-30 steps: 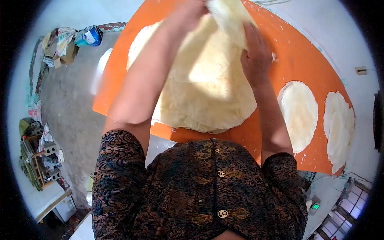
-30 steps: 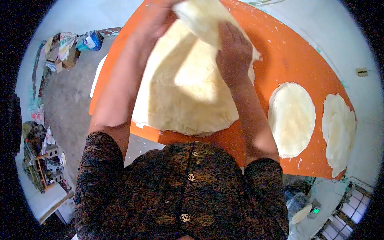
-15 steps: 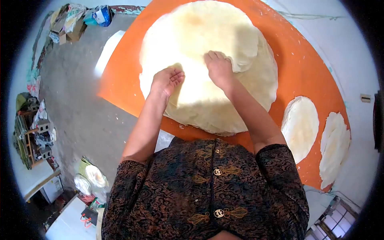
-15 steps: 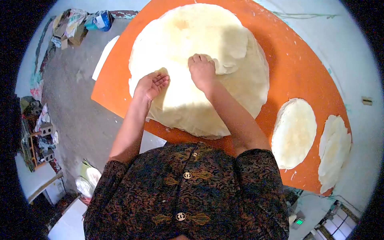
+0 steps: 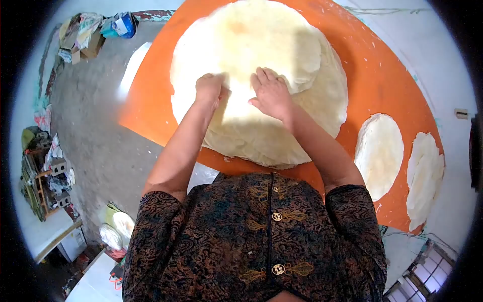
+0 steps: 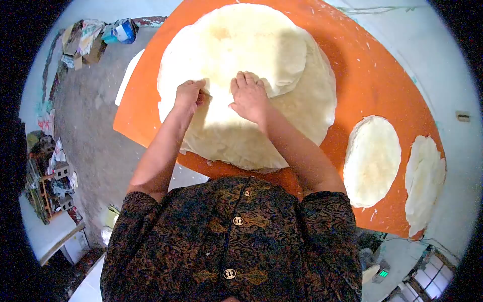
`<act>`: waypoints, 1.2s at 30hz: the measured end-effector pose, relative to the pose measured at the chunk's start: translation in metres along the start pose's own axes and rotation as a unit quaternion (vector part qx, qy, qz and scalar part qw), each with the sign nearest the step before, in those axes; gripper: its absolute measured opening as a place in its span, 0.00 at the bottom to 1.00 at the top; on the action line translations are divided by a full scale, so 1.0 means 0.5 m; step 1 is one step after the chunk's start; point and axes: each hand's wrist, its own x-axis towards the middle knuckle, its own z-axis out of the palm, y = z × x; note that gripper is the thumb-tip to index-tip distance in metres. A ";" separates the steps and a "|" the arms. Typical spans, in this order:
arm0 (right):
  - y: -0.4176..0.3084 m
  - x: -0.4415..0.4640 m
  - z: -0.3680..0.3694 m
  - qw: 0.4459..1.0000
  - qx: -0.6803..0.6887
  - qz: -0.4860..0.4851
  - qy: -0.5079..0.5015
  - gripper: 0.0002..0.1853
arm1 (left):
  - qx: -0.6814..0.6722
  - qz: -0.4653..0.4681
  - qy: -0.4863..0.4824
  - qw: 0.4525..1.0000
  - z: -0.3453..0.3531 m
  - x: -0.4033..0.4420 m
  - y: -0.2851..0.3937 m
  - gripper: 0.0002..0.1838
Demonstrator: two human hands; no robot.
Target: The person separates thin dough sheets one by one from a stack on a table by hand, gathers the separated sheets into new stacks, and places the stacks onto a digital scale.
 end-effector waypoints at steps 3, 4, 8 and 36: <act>0.006 0.000 0.035 0.999 -0.005 -0.009 0.048 0.31 | -0.049 0.051 0.061 0.996 0.023 -0.010 -0.003 0.08; 0.006 -0.001 0.038 0.998 -0.003 -0.010 0.060 0.30 | -0.086 0.054 0.096 0.990 0.031 -0.015 0.000 0.08; 0.004 -0.011 0.016 0.996 0.045 -0.008 0.081 0.29 | -0.219 -0.086 0.065 0.970 0.027 0.016 0.017 0.07; -0.018 -0.287 0.091 0.978 -0.040 0.009 0.203 0.18 | -0.170 -0.106 -0.118 0.972 -0.033 -0.263 -0.204 0.10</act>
